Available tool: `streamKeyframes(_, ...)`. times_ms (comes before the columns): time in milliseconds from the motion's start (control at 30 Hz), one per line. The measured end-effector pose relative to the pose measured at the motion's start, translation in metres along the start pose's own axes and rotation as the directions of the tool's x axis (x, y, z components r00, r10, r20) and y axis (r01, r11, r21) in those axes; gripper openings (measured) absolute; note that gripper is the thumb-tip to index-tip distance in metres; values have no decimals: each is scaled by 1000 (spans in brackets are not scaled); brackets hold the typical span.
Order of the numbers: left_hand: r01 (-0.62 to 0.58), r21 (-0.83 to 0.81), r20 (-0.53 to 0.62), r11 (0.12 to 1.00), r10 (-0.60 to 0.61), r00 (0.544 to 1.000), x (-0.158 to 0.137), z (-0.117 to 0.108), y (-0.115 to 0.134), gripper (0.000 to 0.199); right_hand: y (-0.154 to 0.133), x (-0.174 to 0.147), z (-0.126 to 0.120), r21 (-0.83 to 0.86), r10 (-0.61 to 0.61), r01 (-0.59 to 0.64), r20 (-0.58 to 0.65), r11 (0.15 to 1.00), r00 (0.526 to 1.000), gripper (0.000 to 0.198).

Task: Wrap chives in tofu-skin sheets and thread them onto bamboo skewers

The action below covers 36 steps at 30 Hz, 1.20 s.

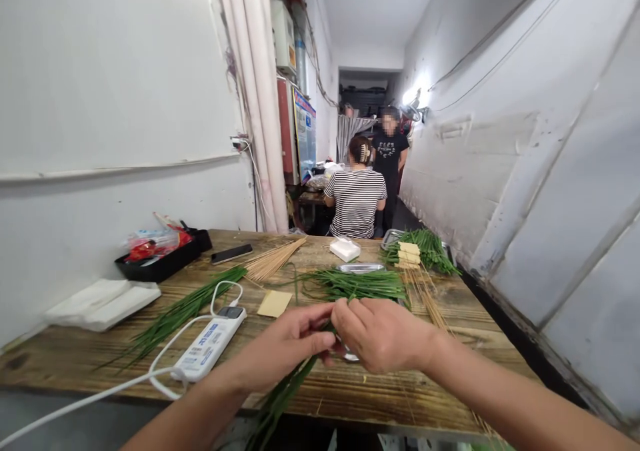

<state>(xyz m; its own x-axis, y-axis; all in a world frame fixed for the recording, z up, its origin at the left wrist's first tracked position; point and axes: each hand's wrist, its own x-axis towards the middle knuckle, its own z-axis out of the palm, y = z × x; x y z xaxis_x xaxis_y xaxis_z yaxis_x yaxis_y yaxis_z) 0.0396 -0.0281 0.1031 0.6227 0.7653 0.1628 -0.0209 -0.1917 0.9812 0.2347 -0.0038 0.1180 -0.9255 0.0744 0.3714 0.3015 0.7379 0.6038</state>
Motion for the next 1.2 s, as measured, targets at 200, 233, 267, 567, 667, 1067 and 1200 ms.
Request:
streamKeyframes(200, 242, -365, 22, 899, -251, 968, -3, -3, -22, 30, -19, -11, 13, 105, 98, -97, -7, 990, 995, 33)
streamKeyframes(233, 261, -424, 35, 867, -272, 962, -3, -4, -26, 32, -20, -15, 13, 132, 159, -158, 6, 979, 987, 37)
streamKeyframes(267, 271, -481, 44, 834, -286, 957, -4, -5, -30, 32, -22, -19, 13, 168, 246, -246, 22, 954, 969, 41)
streamKeyframes(567, 270, -605, 45, 749, -306, 951, -7, -11, -49, 35, -44, -26, 21, 620, 686, -668, 272, 411, 675, 71)
streamKeyframes(667, 276, -577, 28, 769, -319, 947, -7, -12, -51, 34, -49, -21, 30, 649, 688, -657, 274, 383, 672, 74)
streamKeyframes(1067, 283, -517, 2, 808, -330, 944, -6, -15, -58, 35, -54, -19, 39, 645, 735, -667, 233, 373, 636, 61)
streamKeyframes(1200, 253, -390, -68, 885, -302, 951, -6, -15, -63, 34, -48, -22, 37, 666, 820, -697, 223, 267, 527, 44)
